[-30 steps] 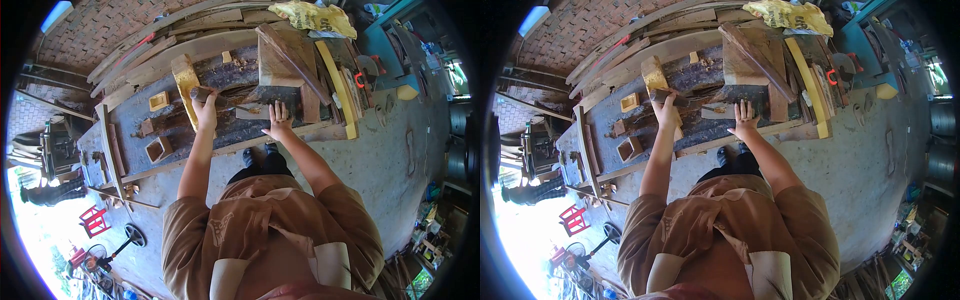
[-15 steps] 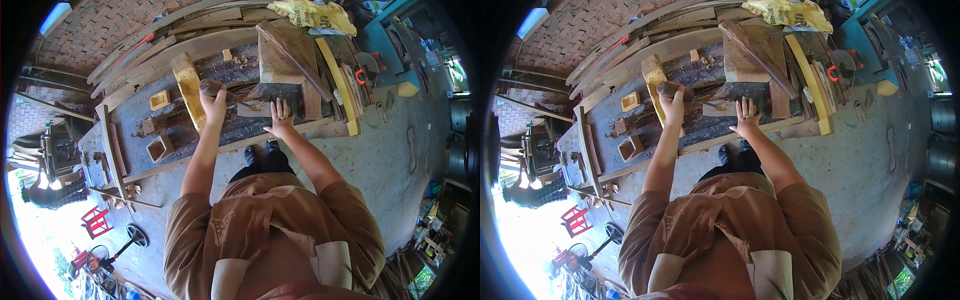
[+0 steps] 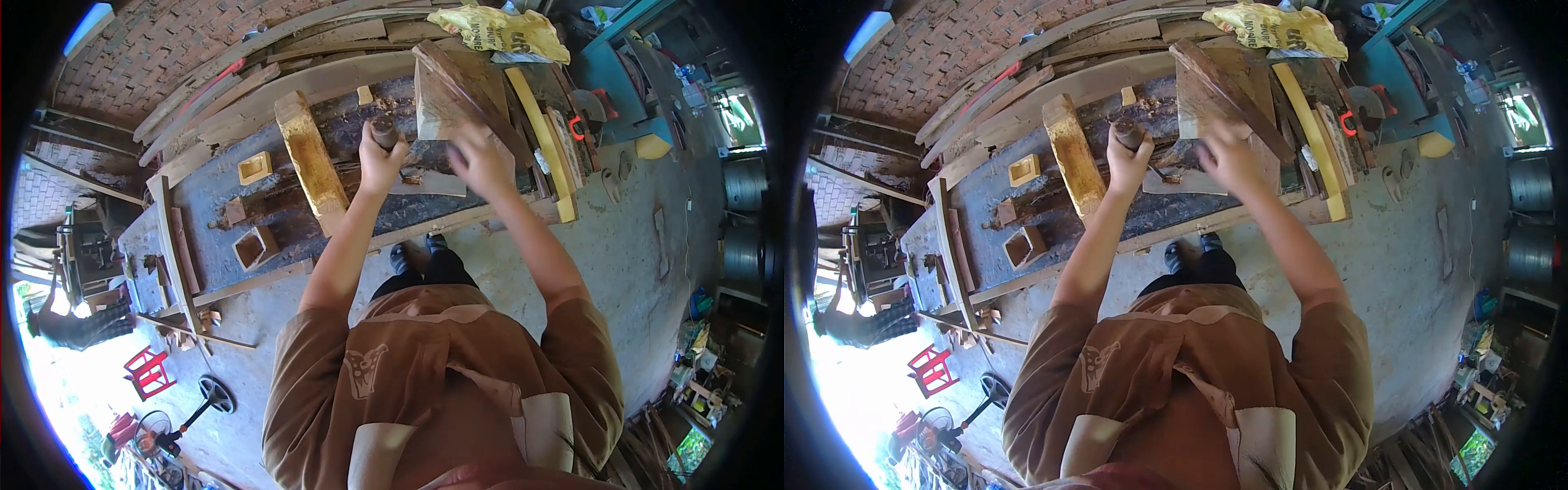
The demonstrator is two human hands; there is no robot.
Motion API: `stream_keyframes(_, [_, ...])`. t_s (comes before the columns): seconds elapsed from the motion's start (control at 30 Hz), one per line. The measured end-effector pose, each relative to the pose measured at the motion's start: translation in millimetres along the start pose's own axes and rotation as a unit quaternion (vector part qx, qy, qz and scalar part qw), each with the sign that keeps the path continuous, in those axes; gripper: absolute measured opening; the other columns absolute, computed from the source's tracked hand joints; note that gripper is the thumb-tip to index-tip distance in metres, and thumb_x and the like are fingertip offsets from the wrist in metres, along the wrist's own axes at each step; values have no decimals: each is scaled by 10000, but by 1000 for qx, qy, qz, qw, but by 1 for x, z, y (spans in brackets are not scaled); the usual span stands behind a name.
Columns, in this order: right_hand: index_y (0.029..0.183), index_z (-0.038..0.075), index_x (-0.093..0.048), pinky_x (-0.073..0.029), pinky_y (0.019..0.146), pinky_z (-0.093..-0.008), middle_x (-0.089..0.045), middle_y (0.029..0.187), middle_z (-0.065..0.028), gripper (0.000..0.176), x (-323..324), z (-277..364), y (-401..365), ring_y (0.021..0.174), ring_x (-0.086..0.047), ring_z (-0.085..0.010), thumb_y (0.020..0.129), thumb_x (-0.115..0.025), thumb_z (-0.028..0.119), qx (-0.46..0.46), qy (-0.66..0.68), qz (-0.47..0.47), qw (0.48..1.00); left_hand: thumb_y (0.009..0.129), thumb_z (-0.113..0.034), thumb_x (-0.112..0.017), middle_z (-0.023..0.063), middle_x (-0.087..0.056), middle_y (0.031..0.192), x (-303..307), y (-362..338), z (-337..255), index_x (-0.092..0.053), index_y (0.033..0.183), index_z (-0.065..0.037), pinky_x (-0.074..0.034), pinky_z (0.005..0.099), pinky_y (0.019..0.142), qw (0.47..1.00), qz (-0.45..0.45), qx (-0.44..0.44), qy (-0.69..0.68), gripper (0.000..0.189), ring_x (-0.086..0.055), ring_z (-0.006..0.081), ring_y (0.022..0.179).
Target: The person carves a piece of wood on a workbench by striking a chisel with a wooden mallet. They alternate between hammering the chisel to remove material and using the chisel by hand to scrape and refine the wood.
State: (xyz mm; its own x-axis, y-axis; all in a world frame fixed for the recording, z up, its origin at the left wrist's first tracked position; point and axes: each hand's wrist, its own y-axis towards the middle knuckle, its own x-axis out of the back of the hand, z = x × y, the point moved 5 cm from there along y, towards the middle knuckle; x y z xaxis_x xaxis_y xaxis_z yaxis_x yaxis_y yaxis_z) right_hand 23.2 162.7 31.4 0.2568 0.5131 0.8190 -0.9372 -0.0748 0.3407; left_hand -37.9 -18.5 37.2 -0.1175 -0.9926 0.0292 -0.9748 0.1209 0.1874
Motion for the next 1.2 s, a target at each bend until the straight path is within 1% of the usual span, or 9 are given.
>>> stream_keyframes(0.03, [1047,29,-529,-400,889,-392,-446,1219,-171,377,33,12,15,1081,-470,-330,733,-647,202,66,-83,-132,986,727,-63,-610,31,-519,789,-2,-1,0,-453,887,-28,-414,243,665,1000,1,0,-2,227,-479,98,709])
stream_keyframes(0.17, [1161,60,-456,-433,831,-421,-514,1112,-195,542,52,-24,39,1018,-510,-346,731,-644,332,-49,-273,-183,943,673,-19,-574,67,-536,679,-5,-2,-6,-430,852,-7,-433,260,569,998,-2,-49,29,230,-504,118,604])
stream_keyframes(0.23, [1213,60,-397,-453,789,-427,-522,1095,-205,640,25,-70,33,971,-539,-351,724,-638,395,-312,-238,105,914,667,-19,-573,76,-537,674,-5,-4,-9,-433,845,-6,-436,262,574,998,1,-57,41,227,-511,128,602])
stream_keyframes(0.27, [1213,40,-376,-472,746,-415,-551,1037,-208,668,19,-81,31,921,-568,-339,719,-642,402,-329,-202,104,917,663,-19,-572,79,-539,678,-5,-6,-9,-435,843,-7,-438,266,578,998,5,-55,41,226,-515,136,604])
stream_keyframes(0.47, [1099,-24,-439,-469,748,-397,-580,973,-211,588,34,-78,48,923,-571,-316,719,-645,374,-316,-220,216,898,659,-23,-573,78,-540,684,-2,-12,-5,-442,852,-11,-441,266,587,999,15,-47,17,233,-521,135,622])
stream_keyframes(0.63, [996,-33,-505,-452,772,-382,-584,984,-205,506,75,-41,57,920,-571,-325,732,-631,379,-271,-188,214,919,681,-33,-582,49,-533,677,6,-12,-11,-463,866,-13,-437,255,584,1000,2,-17,17,220,-505,102,621])
stream_keyframes(0.9, [957,-43,-541,-460,673,-348,-598,824,-203,589,115,60,28,754,-596,-269,720,-614,492,-164,113,74,977,685,-34,-605,29,-545,721,8,-7,6,-484,872,-20,-431,238,617,999,-2,-31,13,223,-502,88,657])
stream_keyframes(1.07, [928,-32,-530,-466,650,-403,-591,798,-229,555,84,59,-3,749,-596,-351,733,-606,483,-159,16,230,960,664,-6,-599,53,-570,735,5,-11,11,-490,866,-12,-444,246,610,992,-21,-58,-111,230,-524,97,658])
stream_keyframes(1.2, [867,-21,-504,-458,576,-407,-569,681,-218,500,125,86,11,660,-587,-370,743,-607,452,-75,11,70,995,654,15,-628,26,-527,720,13,-8,24,-500,836,-23,-434,243,629,999,-24,-29,-18,226,-501,102,661])
